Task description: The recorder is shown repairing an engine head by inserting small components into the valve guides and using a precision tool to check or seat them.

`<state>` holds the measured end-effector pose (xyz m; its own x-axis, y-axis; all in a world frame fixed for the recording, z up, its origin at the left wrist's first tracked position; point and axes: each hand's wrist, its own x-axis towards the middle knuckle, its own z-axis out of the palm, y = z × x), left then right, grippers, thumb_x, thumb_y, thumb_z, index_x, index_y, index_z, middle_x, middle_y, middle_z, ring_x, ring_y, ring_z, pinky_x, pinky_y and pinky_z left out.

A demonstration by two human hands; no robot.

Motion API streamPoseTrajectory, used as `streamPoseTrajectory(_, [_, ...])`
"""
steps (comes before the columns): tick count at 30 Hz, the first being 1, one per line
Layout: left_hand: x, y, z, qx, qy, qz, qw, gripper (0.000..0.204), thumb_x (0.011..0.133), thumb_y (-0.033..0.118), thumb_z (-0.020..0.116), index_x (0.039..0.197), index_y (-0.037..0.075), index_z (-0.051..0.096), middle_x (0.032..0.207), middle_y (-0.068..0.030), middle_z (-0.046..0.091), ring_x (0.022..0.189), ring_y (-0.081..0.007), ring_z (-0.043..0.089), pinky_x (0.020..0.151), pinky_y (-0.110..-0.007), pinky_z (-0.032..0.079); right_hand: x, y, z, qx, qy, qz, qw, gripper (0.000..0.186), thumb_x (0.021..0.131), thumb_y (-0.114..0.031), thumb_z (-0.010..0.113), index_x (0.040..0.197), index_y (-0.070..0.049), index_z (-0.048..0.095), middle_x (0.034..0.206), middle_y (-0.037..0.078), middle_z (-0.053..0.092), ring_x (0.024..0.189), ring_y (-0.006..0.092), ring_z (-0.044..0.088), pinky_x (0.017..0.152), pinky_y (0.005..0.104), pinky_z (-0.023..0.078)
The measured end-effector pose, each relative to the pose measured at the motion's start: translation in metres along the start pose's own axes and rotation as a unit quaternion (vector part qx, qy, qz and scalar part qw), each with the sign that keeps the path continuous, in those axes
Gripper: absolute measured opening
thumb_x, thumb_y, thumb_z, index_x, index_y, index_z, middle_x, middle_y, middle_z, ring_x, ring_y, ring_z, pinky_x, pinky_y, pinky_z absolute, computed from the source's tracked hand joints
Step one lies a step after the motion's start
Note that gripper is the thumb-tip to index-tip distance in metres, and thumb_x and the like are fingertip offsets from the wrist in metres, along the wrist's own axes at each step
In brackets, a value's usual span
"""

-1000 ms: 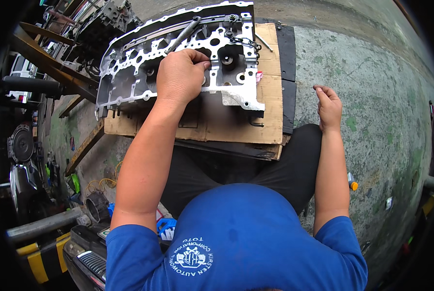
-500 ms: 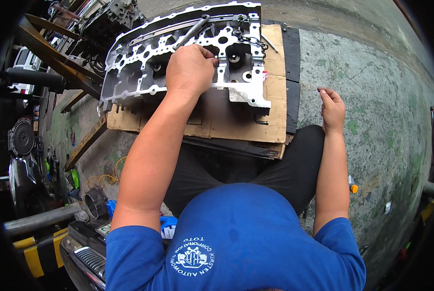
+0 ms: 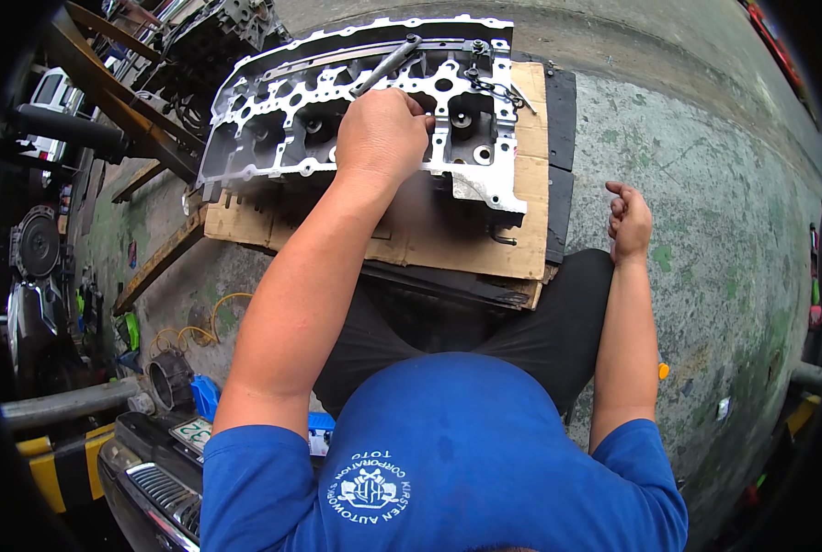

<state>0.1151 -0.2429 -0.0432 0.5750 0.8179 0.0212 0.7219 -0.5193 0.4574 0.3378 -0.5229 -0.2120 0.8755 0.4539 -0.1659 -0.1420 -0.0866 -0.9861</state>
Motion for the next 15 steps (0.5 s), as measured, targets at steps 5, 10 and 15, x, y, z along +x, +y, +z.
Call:
streamPoseTrajectory(5, [-0.009, -0.029, -0.011, -0.183, 0.024, 0.088, 0.979, 0.025, 0.089, 0.008, 0.078, 0.112, -0.002, 0.076, 0.098, -0.0103, 0.078, 0.084, -0.0133, 0.072, 0.078, -0.028, 0.057, -0.012, -0.007, 0.008, 0.079, 0.065, 0.031, 0.994, 0.017, 0.097, -0.021, 0.049, 0.103, -0.006, 0.056, 0.069, -0.003, 0.046, 0.049, 0.0048, 0.033, 0.042, 0.0229, 0.026])
streamPoseTrajectory(10, [-0.014, -0.089, -0.062, -0.245, 0.135, 0.090, 0.956, 0.021, 0.090, 0.013, 0.080, 0.107, 0.000, 0.076, 0.098, -0.0087, 0.077, 0.083, -0.0125, 0.072, 0.075, -0.028, 0.057, -0.026, -0.024, 0.010, 0.042, 0.117, -0.022, 0.992, 0.016, 0.100, -0.024, 0.056, 0.101, -0.008, 0.056, 0.072, -0.003, 0.049, 0.049, 0.0039, 0.036, 0.040, 0.0211, 0.026])
streamPoseTrajectory(15, [0.014, -0.153, -0.057, -0.232, 0.212, 0.075, 0.946, 0.022, 0.095, 0.013, 0.078, 0.112, -0.001, 0.074, 0.096, -0.0001, 0.073, 0.077, -0.0035, 0.061, 0.071, -0.020, 0.051, -0.045, -0.089, 0.031, 0.095, 0.036, -0.074, 0.992, 0.026, 0.102, -0.028, 0.053, 0.112, -0.005, 0.057, 0.078, -0.003, 0.045, 0.056, 0.0031, 0.034, 0.046, 0.0182, 0.025])
